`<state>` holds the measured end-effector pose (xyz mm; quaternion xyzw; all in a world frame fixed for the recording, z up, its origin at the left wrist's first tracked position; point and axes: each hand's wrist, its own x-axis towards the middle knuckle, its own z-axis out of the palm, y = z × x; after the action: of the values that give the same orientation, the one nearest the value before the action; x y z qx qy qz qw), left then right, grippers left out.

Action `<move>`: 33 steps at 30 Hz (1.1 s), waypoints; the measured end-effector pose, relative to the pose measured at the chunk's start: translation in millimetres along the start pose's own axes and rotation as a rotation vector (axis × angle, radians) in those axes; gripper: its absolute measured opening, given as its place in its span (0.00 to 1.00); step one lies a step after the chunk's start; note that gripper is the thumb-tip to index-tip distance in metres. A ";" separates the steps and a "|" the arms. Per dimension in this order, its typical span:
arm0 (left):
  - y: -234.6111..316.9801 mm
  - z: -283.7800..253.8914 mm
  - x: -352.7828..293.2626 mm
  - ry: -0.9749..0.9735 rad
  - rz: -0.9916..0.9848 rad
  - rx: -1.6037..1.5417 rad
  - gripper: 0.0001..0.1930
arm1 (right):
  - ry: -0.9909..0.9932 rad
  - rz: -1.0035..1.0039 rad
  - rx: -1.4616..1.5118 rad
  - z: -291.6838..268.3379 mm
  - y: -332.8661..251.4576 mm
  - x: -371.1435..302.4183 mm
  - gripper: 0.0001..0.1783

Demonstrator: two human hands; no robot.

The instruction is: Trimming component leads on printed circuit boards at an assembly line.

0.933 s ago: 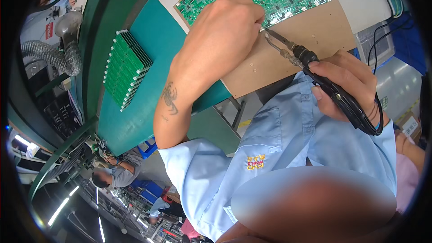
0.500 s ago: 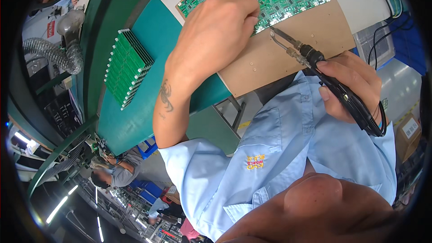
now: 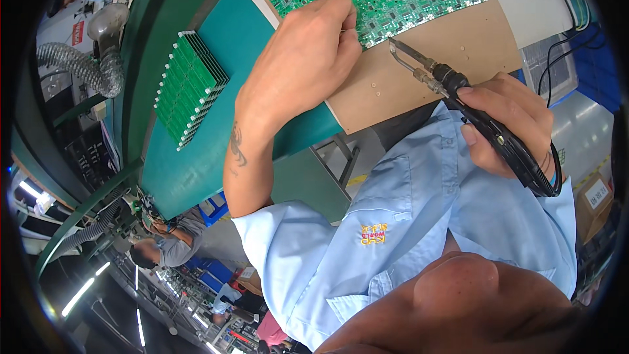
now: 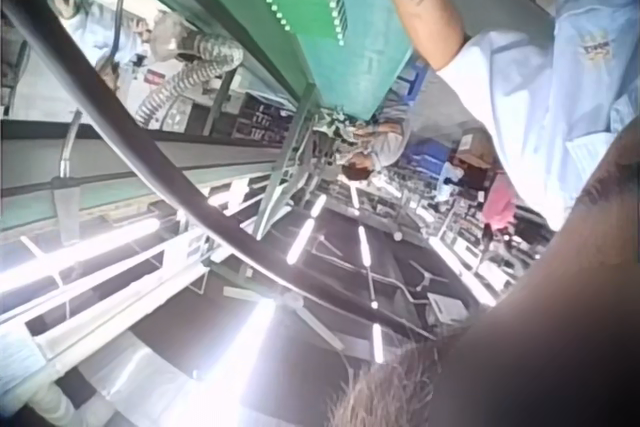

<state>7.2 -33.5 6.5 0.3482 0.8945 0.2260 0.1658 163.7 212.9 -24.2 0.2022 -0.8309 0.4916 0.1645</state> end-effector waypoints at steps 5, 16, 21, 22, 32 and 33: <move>-11.7 6.2 -2.1 0.030 0.124 -0.019 0.02 | -0.014 0.013 0.008 4.9 -1.2 -0.3 0.22; -6.8 7.9 -1.9 0.004 0.076 0.020 0.05 | -0.031 0.033 -0.009 11.9 -3.0 4.6 0.21; -5.5 9.1 -2.0 0.025 0.069 0.040 0.05 | -0.036 0.031 -0.024 13.8 -2.2 6.0 0.21; -5.4 9.2 -1.5 0.025 0.069 0.039 0.05 | -0.036 0.031 -0.024 14.1 -2.0 6.3 0.21; -4.8 11.0 -0.4 0.040 0.090 0.055 0.04 | -0.037 0.035 -0.031 15.6 -2.1 8.3 0.21; -4.7 11.2 0.0 0.037 0.096 0.059 0.04 | -0.039 0.035 -0.032 15.5 -2.1 8.1 0.21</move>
<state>9.7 -33.3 -5.4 0.3910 0.8861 0.2135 0.1280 156.6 196.9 -26.0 0.1943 -0.8451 0.4771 0.1427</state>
